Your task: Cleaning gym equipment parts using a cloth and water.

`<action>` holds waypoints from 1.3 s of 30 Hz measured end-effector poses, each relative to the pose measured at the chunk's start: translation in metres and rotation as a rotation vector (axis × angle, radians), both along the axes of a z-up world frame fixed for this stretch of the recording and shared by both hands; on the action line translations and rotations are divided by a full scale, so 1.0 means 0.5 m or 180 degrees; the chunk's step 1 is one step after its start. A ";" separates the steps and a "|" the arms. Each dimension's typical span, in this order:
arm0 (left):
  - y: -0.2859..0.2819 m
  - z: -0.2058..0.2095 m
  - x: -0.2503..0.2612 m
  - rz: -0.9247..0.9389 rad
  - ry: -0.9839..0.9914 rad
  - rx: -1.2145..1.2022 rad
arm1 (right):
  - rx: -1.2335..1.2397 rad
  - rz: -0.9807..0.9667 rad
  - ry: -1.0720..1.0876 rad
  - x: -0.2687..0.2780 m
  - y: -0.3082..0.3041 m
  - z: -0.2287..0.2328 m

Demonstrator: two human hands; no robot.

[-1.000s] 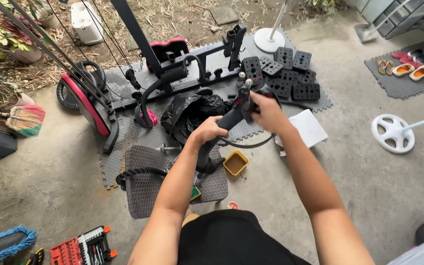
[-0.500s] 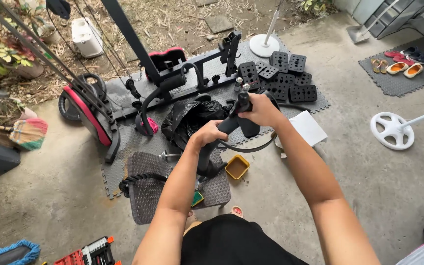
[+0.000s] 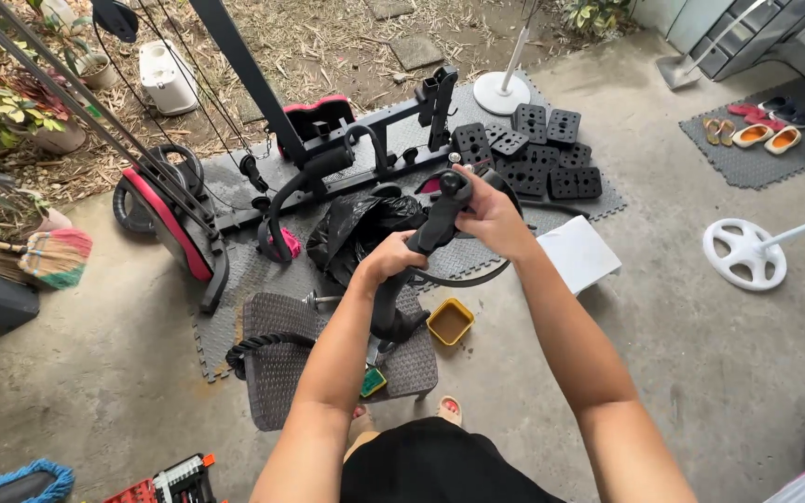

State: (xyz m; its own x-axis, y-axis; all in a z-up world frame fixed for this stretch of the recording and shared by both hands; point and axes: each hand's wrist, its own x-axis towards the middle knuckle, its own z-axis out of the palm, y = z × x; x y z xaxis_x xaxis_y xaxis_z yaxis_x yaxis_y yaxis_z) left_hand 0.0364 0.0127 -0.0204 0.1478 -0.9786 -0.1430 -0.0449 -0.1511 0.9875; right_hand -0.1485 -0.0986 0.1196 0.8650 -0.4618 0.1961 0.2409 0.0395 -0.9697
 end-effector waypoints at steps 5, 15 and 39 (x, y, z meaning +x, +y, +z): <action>0.000 -0.004 -0.010 0.0083 -0.0125 0.0287 | -0.1793 -0.1294 0.0555 0.032 0.009 -0.021; -0.011 -0.010 -0.016 0.0054 -0.0105 0.0225 | -0.2770 -0.1289 0.0921 0.007 -0.001 0.021; 0.000 -0.004 -0.013 -0.0128 0.0017 0.0186 | -0.1868 -0.0443 0.0436 -0.006 -0.011 0.082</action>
